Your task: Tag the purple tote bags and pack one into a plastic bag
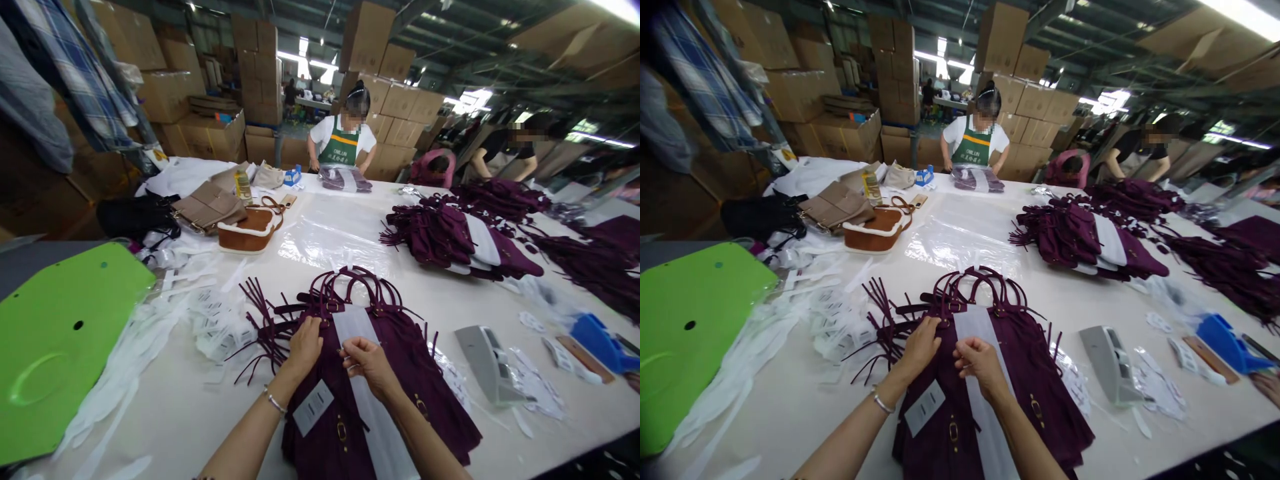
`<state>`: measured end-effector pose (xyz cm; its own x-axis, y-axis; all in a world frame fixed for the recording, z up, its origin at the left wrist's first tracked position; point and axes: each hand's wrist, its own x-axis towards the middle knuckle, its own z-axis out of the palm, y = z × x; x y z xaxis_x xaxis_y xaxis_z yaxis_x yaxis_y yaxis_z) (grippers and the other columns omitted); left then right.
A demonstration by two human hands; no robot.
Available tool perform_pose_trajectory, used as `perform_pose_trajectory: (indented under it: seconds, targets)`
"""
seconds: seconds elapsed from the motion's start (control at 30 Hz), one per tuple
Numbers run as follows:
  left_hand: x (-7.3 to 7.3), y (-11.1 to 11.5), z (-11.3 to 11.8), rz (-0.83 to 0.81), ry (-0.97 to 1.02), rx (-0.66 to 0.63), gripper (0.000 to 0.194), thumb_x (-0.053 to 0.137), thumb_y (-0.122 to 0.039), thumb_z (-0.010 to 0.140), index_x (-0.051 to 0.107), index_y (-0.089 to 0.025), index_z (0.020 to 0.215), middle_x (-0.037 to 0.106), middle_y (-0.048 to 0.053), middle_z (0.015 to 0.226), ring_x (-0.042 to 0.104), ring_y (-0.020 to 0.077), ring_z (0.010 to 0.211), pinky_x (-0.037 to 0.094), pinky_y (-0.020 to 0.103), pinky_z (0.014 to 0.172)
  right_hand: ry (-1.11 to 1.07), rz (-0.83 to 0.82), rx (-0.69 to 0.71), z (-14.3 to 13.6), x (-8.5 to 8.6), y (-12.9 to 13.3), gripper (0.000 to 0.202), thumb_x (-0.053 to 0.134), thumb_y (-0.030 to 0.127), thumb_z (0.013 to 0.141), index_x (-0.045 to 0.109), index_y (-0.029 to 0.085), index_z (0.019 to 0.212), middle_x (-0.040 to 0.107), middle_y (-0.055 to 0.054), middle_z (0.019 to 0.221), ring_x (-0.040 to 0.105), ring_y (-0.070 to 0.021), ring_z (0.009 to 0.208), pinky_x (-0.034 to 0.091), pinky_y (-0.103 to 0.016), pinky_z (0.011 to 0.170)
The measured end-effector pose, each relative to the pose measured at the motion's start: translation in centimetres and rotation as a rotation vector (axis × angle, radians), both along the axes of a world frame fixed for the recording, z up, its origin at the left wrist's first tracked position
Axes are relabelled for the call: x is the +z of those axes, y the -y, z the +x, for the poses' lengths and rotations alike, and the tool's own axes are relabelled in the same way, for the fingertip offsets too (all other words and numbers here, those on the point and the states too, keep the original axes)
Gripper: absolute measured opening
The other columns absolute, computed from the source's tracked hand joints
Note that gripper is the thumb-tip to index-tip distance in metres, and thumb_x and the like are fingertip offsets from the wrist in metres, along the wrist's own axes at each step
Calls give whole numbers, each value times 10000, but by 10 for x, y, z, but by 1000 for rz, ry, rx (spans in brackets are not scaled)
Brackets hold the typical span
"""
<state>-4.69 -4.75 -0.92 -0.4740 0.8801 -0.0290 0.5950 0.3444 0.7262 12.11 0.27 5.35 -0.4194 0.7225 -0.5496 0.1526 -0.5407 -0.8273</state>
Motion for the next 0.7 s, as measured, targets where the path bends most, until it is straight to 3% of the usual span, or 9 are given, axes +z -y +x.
perform_pose_trajectory:
  seconds: [0.13, 0.27, 0.43, 0.57, 0.7]
  targets:
    - [-23, -22, 0, -36, -14, 56, 323, 612, -86, 776, 575, -213, 1071, 627, 77, 1090, 605, 227, 1011, 443, 316, 817, 75, 30, -32, -12, -28, -16, 384, 791, 483, 617, 632, 153, 734, 666, -19, 652, 530, -89, 478, 423, -199, 420]
    - [-35, -39, -15, -50, 37, 134, 107, 626, -293, 839, 586, -217, 901, 643, 23, 861, 610, 195, 813, 406, 291, 719, 131, 153, -22, -21, -41, -28, 315, 728, 456, 670, 640, 154, 690, 626, 6, 618, 512, -98, 512, 433, -221, 495]
    - [-43, -52, -36, -65, 172, 105, 223, 649, -402, 797, 595, -205, 706, 588, -33, 626, 550, 151, 613, 358, 257, 605, 295, 387, 41, -43, -52, -42, 300, 654, 453, 723, 619, 173, 623, 546, 37, 537, 469, -113, 499, 365, -235, 499]
    - [-45, -50, -44, -26, 294, -52, 174, 553, -319, 846, 674, -196, 857, 670, -18, 714, 588, 141, 646, 416, 237, 613, 481, 608, 113, -63, -66, -51, 267, 592, 398, 769, 636, 184, 616, 594, 20, 566, 522, -131, 551, 364, -235, 549]
    - [-47, -44, -52, 17, 338, -180, 313, 448, -221, 886, 673, -219, 1104, 714, 16, 950, 628, 143, 805, 463, 242, 719, 564, 645, 195, -77, -79, -55, 241, 566, 363, 771, 650, 198, 617, 618, 10, 582, 546, -138, 561, 358, -238, 560]
